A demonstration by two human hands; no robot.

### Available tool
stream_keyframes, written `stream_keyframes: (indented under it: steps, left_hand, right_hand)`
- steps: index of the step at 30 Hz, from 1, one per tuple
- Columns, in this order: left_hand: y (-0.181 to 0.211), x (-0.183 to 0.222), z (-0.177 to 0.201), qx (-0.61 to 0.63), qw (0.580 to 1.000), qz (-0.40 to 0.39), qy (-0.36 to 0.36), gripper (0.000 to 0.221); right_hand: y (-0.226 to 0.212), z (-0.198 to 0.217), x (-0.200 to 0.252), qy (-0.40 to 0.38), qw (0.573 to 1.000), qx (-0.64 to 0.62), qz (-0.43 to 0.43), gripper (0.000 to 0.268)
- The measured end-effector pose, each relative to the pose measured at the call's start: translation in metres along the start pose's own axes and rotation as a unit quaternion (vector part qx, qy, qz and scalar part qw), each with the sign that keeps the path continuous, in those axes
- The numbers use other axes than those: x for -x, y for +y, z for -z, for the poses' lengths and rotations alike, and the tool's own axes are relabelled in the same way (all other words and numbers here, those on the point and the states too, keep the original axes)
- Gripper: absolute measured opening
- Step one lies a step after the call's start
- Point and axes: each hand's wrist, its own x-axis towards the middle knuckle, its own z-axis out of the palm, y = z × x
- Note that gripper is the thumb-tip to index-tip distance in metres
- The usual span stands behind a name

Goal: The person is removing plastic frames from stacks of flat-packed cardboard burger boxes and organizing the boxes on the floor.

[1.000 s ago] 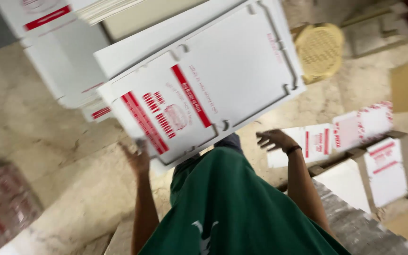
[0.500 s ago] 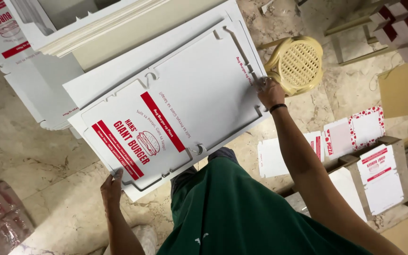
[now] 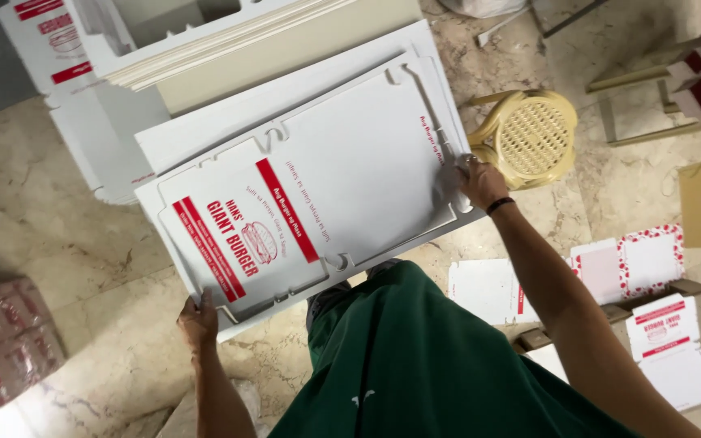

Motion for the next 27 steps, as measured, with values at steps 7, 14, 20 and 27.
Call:
stream_keyframes:
  steps: [7, 14, 20, 27]
  left_hand:
    - [0.044, -0.006, 0.038, -0.038, 0.998, 0.05, 0.014, 0.032]
    - [0.116, -0.026, 0.113, 0.051, 0.969, 0.223, -0.094, 0.028]
    - [0.081, -0.126, 0.146, 0.076, 0.997, -0.032, 0.011, 0.022]
    - [0.198, -0.193, 0.218, 0.091, 0.993, -0.035, 0.07, 0.046]
  right_hand:
    - [-0.013, 0.048, 0.015, -0.034, 0.981, -0.184, 0.058, 0.025]
    - [-0.018, 0.098, 0.008, 0.037, 0.981, -0.153, 0.114, 0.037]
    - [-0.084, 0.196, -0.02, 0.059, 0.966, -0.205, 0.147, 0.02]
    - [-0.146, 0.264, -0.07, 0.089, 0.935, -0.308, 0.156, 0.027]
